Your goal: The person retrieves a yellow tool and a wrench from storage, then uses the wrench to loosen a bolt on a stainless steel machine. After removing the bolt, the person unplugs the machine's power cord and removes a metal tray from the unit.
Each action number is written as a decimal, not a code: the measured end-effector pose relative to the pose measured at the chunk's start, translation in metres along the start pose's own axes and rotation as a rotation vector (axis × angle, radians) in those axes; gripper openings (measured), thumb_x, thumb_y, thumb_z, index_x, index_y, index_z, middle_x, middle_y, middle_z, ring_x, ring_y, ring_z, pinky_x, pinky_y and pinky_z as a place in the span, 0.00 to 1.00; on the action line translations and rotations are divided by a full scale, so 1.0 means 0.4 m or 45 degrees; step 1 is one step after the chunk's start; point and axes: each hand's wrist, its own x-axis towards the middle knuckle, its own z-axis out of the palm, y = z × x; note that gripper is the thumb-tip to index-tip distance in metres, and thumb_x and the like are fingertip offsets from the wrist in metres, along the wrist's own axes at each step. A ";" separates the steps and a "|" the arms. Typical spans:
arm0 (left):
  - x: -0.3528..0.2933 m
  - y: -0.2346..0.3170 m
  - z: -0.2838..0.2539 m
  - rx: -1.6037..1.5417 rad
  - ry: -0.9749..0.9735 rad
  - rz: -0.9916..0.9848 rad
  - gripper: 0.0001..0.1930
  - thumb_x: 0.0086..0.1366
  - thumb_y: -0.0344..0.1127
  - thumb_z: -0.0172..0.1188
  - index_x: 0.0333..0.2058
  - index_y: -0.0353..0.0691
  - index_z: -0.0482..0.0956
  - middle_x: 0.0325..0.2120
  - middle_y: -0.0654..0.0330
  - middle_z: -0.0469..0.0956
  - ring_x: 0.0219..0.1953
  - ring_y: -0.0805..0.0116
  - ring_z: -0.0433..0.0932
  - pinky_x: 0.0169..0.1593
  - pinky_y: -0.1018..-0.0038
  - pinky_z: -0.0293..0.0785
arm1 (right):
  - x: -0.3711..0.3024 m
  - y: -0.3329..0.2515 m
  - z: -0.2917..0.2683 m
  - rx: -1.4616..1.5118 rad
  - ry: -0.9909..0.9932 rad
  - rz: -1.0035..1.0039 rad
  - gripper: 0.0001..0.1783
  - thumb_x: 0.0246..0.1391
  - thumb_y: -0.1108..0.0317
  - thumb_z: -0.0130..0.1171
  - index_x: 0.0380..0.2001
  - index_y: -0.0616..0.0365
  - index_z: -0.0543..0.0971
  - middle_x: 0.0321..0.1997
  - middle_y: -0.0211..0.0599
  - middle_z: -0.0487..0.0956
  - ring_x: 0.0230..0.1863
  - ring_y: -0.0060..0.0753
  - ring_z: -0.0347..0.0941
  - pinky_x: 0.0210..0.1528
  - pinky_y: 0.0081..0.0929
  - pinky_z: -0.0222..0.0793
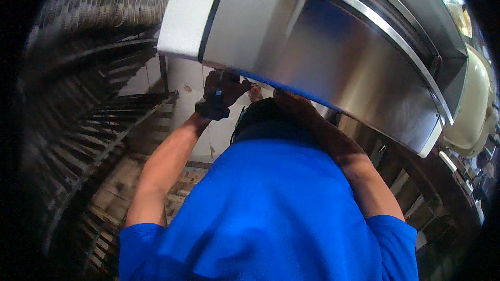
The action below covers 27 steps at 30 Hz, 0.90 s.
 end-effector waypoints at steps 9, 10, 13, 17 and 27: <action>-0.035 -0.064 0.072 -0.314 -0.078 0.173 0.22 0.67 0.53 0.59 0.53 0.48 0.76 0.51 0.60 0.77 0.53 0.61 0.73 0.56 0.56 0.69 | -0.020 0.023 -0.031 -0.065 0.074 -0.090 0.14 0.57 0.61 0.54 0.34 0.60 0.81 0.30 0.53 0.81 0.36 0.56 0.80 0.41 0.51 0.74; -0.023 -0.034 0.044 -0.054 -0.193 0.107 0.24 0.68 0.53 0.57 0.57 0.48 0.72 0.56 0.60 0.73 0.57 0.60 0.70 0.60 0.54 0.65 | -0.025 0.031 -0.032 -0.056 0.079 -0.085 0.14 0.57 0.60 0.54 0.33 0.60 0.81 0.30 0.53 0.81 0.36 0.56 0.80 0.41 0.51 0.74; -0.045 -0.085 0.059 0.573 -0.312 0.227 0.27 0.68 0.55 0.56 0.61 0.49 0.69 0.61 0.60 0.69 0.63 0.58 0.66 0.65 0.52 0.60 | -0.030 0.047 -0.028 -0.026 0.093 -0.078 0.14 0.57 0.60 0.55 0.33 0.60 0.81 0.31 0.53 0.81 0.36 0.56 0.80 0.42 0.51 0.75; -0.107 -0.184 0.129 0.703 0.202 0.513 0.15 0.63 0.46 0.62 0.46 0.47 0.80 0.41 0.59 0.81 0.46 0.59 0.78 0.51 0.60 0.71 | -0.013 0.039 -0.007 -0.020 0.084 -0.119 0.15 0.57 0.59 0.55 0.33 0.60 0.81 0.31 0.54 0.81 0.36 0.57 0.80 0.42 0.51 0.75; -0.009 -0.037 0.028 -0.140 -0.051 0.096 0.13 0.51 0.44 0.68 0.30 0.43 0.79 0.25 0.59 0.80 0.29 0.57 0.81 0.33 0.63 0.74 | 0.031 0.060 0.020 -0.074 0.157 -0.096 0.16 0.57 0.57 0.56 0.32 0.60 0.82 0.31 0.56 0.81 0.35 0.57 0.80 0.42 0.50 0.75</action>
